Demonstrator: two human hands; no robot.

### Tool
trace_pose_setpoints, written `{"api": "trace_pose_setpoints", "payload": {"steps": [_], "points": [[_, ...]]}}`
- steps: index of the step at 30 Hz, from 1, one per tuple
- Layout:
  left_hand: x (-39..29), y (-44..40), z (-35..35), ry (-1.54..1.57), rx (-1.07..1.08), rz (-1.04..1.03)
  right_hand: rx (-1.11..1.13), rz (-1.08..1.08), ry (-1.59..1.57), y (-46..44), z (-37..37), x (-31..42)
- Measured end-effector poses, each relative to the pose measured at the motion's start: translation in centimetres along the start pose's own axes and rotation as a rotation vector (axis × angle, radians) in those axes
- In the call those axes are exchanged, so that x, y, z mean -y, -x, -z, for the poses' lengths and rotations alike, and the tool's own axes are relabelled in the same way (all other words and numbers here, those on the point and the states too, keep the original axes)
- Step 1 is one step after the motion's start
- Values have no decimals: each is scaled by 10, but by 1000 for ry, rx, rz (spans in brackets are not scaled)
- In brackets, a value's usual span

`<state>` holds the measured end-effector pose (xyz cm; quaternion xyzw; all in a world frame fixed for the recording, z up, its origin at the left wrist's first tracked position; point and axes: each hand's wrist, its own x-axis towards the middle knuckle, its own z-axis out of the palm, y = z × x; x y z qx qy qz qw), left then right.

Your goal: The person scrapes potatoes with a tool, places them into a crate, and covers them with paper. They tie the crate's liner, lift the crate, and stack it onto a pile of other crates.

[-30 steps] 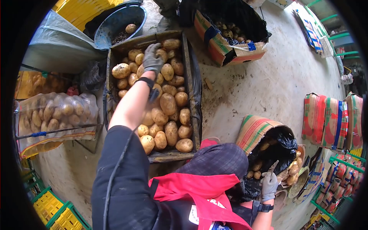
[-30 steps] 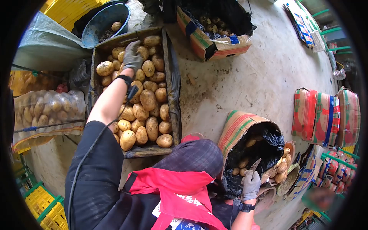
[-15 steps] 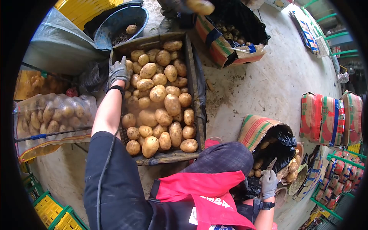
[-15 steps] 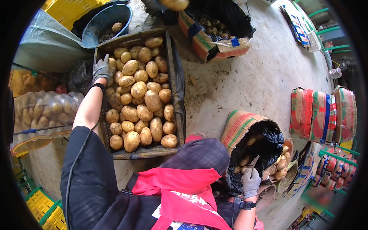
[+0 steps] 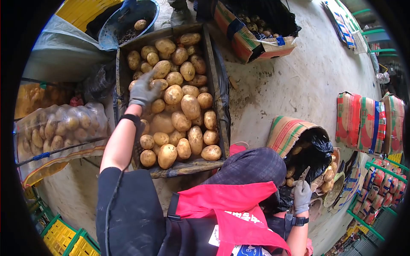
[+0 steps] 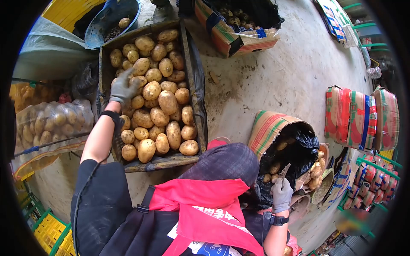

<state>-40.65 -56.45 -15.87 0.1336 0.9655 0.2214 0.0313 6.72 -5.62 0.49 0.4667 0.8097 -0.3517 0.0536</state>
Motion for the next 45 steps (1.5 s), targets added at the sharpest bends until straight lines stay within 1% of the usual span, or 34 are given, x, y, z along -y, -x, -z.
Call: {"api": "trace_pose_setpoints", "payload": {"steps": [1,2,3,5,6,7,9,10,11,13,14,15,17,18,19,21,23,26,27,29,30,31,33,34,35,37,38,40,41,43,45], "points": [[-24,13,6,-154,125,-50,-5,9,21,-2,-1,-4],[-16,20,-12,-145,-2,-72,-3,14,18,-1,-2,-4],[-18,19,-8,-148,-9,-69,5,17,-11,-2,-3,-3],[-26,7,-1,-117,126,124,5,30,-43,-1,-1,0],[-29,-2,8,-139,217,128,10,43,-22,1,1,6],[-27,-9,8,-138,214,122,13,52,-4,3,2,9],[-33,-18,10,-123,340,203,-12,68,-27,8,5,7],[-40,-20,11,-40,303,271,-31,88,-46,10,7,5],[-48,-19,10,-43,308,259,-39,79,-52,12,9,2],[-84,-12,24,450,103,199,-45,100,-56,18,13,-3],[-63,-17,-7,550,55,156,-48,61,-68,22,15,-4],[-68,-15,-10,551,62,154,-50,55,-68,23,18,-7],[-76,-8,-13,334,155,43,-63,81,-48,26,22,-13],[-79,-4,-10,-48,219,6,-58,72,-105,27,24,-16],[-80,1,-15,-51,220,2,-59,69,-109,29,26,-17],[-86,18,-27,-123,325,178,-82,72,-143,31,27,-20],[-87,19,-25,-107,314,200,-76,78,-146,31,25,-31],[-79,8,-32,35,387,308,-52,73,-165,30,21,-37],[-78,9,-30,31,383,308,-51,87,-153,29,20,-38],[-75,14,-28,121,380,214,-53,97,-147,28,19,-41],[-74,20,-28,141,329,165,-49,101,-165,27,18,-41],[-73,28,-30,135,339,155,-47,100,-181,27,18,-43],[-70,38,-39,-22,136,-76,-49,89,-168,28,19,-44],[-67,40,-44,29,50,-59,-50,84,-154,28,20,-44],[-55,39,-57,87,-37,19,-51,80,-140,29,20,-43],[-65,44,-69,86,-160,12,-53,93,-135,29,23,-45],[-67,43,-69,85,-149,2,-61,97,-146,30,25,-45],[-70,41,-68,95,-110,53,-73,101,-170,34,34,-40],[-71,39,-62,112,-45,63,-96,109,-165,35,36,-45],[-79,42,-46,-73,-37,9,-101,75,-209,40,44,-45],[-58,31,-49,-166,-25,-57,-108,53,-278,42,54,-49]]}}
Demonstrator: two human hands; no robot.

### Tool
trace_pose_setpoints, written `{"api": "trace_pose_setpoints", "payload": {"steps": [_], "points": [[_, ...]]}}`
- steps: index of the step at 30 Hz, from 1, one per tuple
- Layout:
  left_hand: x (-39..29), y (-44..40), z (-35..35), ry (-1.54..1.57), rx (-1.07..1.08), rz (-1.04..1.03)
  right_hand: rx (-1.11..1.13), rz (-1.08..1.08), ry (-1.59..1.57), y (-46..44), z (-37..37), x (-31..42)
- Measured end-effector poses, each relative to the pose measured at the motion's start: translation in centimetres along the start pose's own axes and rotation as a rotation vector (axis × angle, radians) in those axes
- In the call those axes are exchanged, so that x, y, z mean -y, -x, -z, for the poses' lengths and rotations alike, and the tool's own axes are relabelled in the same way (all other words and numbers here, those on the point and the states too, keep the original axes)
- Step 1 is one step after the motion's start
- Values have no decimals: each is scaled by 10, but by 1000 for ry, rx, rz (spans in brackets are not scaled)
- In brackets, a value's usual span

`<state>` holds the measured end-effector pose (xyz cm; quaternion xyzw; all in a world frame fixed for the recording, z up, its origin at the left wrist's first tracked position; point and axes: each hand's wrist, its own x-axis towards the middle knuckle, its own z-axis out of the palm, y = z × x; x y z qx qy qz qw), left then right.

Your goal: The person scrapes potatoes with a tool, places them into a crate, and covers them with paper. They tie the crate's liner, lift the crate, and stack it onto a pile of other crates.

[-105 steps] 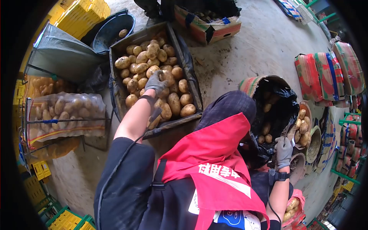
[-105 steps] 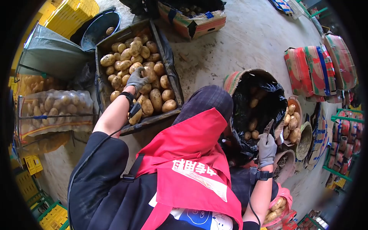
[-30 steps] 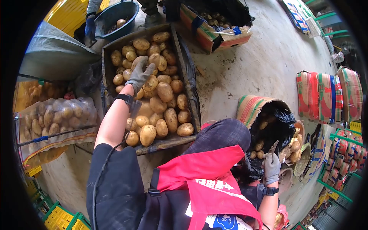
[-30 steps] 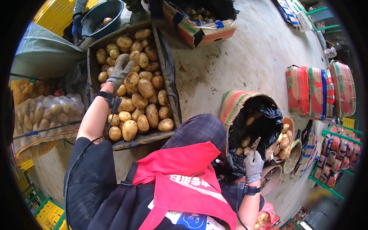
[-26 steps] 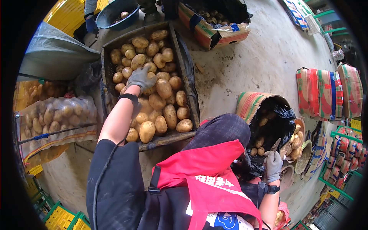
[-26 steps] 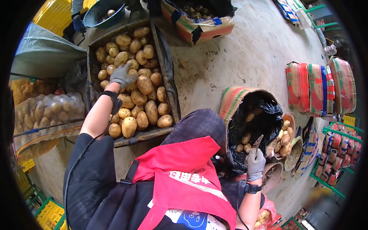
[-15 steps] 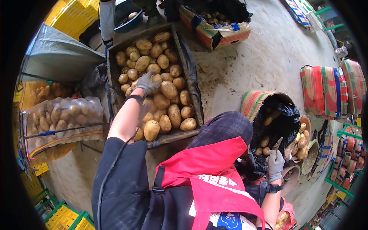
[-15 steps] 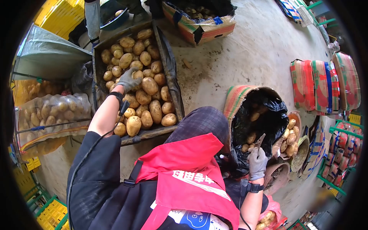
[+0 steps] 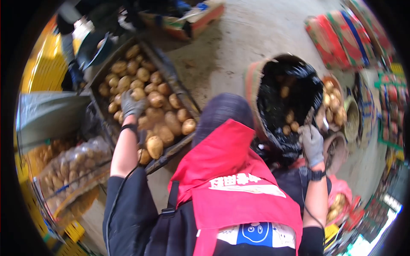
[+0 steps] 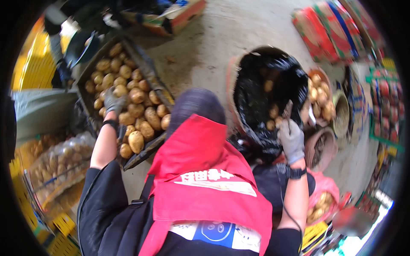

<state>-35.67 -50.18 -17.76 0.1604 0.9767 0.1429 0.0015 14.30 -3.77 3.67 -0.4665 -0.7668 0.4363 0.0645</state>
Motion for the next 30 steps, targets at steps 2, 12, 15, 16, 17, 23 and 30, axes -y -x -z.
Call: {"api": "trace_pose_setpoints", "payload": {"steps": [2,12,15,16,17,23,30], "points": [[-1,-3,2,286,-51,-80,-68,9,-52,-1,17,-3],[-340,-28,114,859,599,-345,-387,33,-831,-27,125,-36],[-468,-4,101,748,790,-381,-453,-47,-953,-21,134,-41],[-503,4,84,666,853,-474,-465,-12,-892,-16,139,-42],[-536,13,66,585,915,-564,-489,-8,-864,-15,144,-45],[-658,131,-114,215,1220,-747,-616,-33,-592,-10,174,-58],[-696,294,-233,-210,971,-1184,-631,-102,-602,-26,182,-83]]}}
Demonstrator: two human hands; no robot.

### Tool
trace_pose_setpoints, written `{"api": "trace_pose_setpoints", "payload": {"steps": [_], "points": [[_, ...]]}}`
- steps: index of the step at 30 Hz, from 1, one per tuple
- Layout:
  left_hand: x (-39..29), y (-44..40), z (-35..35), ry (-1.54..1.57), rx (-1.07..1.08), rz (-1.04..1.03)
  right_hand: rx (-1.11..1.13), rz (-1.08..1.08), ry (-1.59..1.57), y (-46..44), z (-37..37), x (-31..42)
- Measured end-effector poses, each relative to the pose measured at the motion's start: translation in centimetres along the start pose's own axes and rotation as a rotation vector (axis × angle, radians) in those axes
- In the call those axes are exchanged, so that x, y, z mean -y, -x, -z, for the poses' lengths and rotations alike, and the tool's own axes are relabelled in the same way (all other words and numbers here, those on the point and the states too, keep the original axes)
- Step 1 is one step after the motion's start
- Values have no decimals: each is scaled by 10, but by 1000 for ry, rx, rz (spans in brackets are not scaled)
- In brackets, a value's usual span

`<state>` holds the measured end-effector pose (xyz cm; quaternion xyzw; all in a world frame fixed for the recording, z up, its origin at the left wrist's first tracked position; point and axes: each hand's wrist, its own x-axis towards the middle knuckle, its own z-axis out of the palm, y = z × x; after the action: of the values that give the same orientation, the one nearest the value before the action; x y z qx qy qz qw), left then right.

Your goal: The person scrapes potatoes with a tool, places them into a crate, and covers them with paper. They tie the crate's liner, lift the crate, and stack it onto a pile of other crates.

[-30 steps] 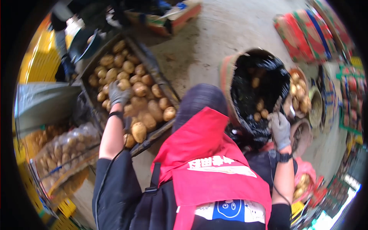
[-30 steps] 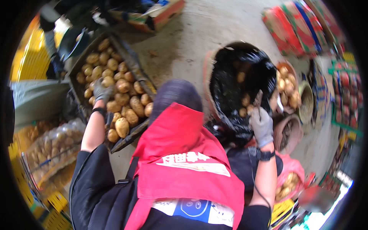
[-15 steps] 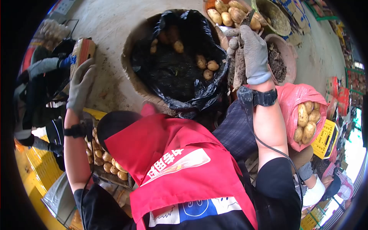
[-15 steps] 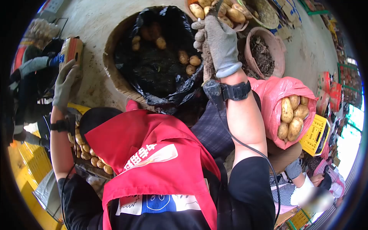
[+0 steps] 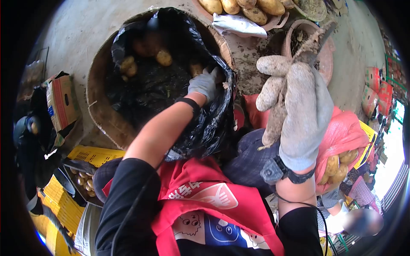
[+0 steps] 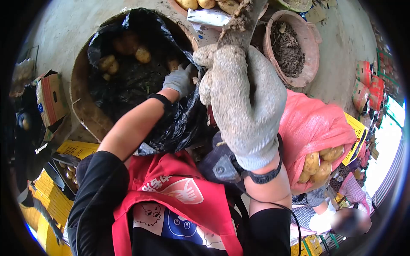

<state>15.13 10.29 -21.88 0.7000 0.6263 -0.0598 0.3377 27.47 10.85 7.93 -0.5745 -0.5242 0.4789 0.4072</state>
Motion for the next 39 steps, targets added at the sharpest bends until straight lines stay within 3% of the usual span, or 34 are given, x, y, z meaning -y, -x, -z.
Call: {"api": "trace_pose_setpoints", "payload": {"steps": [5,9,12,14,23,28,30,34,36,39], "points": [[-5,-22,1,-31,155,49,-38,-30,14,-7,-1,-1],[13,-7,11,256,15,78,-49,-5,-58,-4,-2,-3],[29,27,30,1209,16,-45,4,-28,-23,3,-1,4],[39,51,55,1566,119,-143,52,10,6,8,-3,7],[26,180,152,1861,151,-384,91,94,79,38,-12,13],[14,245,163,2043,140,-569,218,337,322,41,-19,-13],[9,274,166,2124,18,-454,269,325,479,38,-24,-23],[20,310,155,2130,-138,-451,405,246,390,42,-36,-27],[22,319,149,2105,-191,-460,527,-5,74,69,-42,-5],[18,322,134,1971,-452,-256,603,23,-24,87,-64,-8]]}}
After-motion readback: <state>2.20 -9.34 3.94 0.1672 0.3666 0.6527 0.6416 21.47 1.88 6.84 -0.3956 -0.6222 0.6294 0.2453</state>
